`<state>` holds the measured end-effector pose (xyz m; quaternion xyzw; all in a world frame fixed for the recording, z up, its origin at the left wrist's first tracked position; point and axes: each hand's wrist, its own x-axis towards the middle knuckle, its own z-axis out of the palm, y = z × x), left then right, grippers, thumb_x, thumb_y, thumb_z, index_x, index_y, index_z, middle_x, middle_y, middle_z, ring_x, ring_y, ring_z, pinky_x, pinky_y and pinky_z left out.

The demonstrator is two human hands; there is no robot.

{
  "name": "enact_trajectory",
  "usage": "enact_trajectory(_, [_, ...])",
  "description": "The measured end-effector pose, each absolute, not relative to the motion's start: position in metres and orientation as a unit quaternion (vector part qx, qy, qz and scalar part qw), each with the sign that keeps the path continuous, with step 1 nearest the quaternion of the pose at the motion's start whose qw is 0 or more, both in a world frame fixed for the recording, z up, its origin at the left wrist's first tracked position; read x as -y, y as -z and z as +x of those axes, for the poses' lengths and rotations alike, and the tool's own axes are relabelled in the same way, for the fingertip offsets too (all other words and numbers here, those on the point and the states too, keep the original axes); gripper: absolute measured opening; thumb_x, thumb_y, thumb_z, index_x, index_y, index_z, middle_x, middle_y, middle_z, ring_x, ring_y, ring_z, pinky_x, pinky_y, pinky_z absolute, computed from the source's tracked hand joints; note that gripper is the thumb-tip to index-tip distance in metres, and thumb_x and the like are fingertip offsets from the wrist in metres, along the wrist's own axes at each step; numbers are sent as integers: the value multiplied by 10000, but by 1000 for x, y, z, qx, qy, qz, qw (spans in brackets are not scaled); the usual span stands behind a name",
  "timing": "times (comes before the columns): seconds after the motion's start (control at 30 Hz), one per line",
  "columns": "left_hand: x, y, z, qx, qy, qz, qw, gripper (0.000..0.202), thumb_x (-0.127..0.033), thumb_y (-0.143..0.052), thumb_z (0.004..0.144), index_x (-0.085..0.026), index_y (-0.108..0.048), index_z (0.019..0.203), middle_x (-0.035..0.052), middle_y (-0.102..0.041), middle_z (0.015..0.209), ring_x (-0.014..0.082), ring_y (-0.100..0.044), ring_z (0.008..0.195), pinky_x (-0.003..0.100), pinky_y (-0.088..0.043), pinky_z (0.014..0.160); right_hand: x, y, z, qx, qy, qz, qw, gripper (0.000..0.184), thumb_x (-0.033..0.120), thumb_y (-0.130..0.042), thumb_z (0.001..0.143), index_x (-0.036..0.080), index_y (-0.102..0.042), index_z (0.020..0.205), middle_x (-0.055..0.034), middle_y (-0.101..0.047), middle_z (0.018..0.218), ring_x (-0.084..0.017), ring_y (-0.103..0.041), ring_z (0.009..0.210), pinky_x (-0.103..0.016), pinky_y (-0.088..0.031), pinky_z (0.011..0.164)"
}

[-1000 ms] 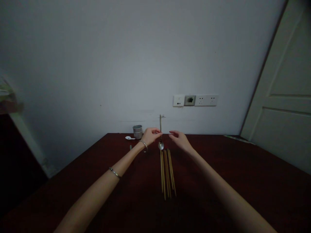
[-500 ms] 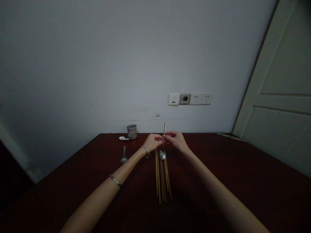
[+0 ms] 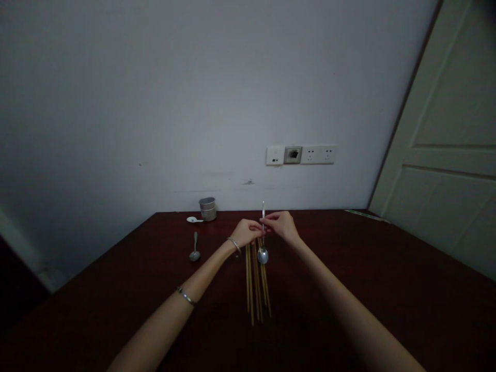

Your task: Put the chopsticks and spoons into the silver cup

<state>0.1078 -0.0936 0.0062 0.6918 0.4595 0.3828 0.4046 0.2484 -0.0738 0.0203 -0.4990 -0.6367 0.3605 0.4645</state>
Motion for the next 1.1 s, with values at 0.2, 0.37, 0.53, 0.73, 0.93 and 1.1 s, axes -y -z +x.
enact_trajectory(0.2, [89,-5,94,-457,-338,717,404,248,-332,-549,710,-98,-622,743,41,-630,664,44,-447,370,153,-293,324,56,1,256,605,-416,-530,425,172,251,-721,552,102,-667,620,-26,-624,478,-107,-582,439,-158,-465,430])
enact_trajectory(0.37, [76,5,74,-485,-372,679,408,234,-294,-497,738,-91,-606,772,70,-647,708,43,-460,372,143,-301,308,51,17,262,572,-463,-564,376,142,183,-744,505,107,-624,492,17,-549,367,-97,-553,388,-162,-485,428])
enact_trajectory(0.53, [69,19,59,-503,-391,643,424,209,-269,-494,735,-93,-602,772,77,-658,731,38,-465,382,136,-310,316,48,33,266,575,-456,-592,332,153,171,-750,477,117,-608,458,16,-550,363,-103,-559,388,-162,-489,424])
enact_trajectory(0.73, [65,26,52,-518,-391,625,435,214,-279,-501,723,-96,-603,768,72,-656,720,40,-463,378,139,-309,316,50,42,264,574,-449,-606,319,188,168,-758,454,121,-579,421,22,-525,338,-106,-549,367,-185,-504,428])
enact_trajectory(0.93, [62,32,51,-527,-384,619,438,221,-293,-511,708,-99,-608,751,70,-659,717,42,-464,376,144,-309,319,51,44,255,593,-395,-640,287,182,157,-757,453,136,-580,417,4,-540,348,-143,-581,391,-203,-500,409])
enact_trajectory(1.1, [59,37,48,-530,-378,615,445,222,-296,-520,707,-100,-615,751,78,-664,737,44,-468,384,145,-311,322,48,52,255,615,-378,-630,286,189,151,-764,430,134,-575,422,6,-525,328,-165,-598,406,-201,-491,400])
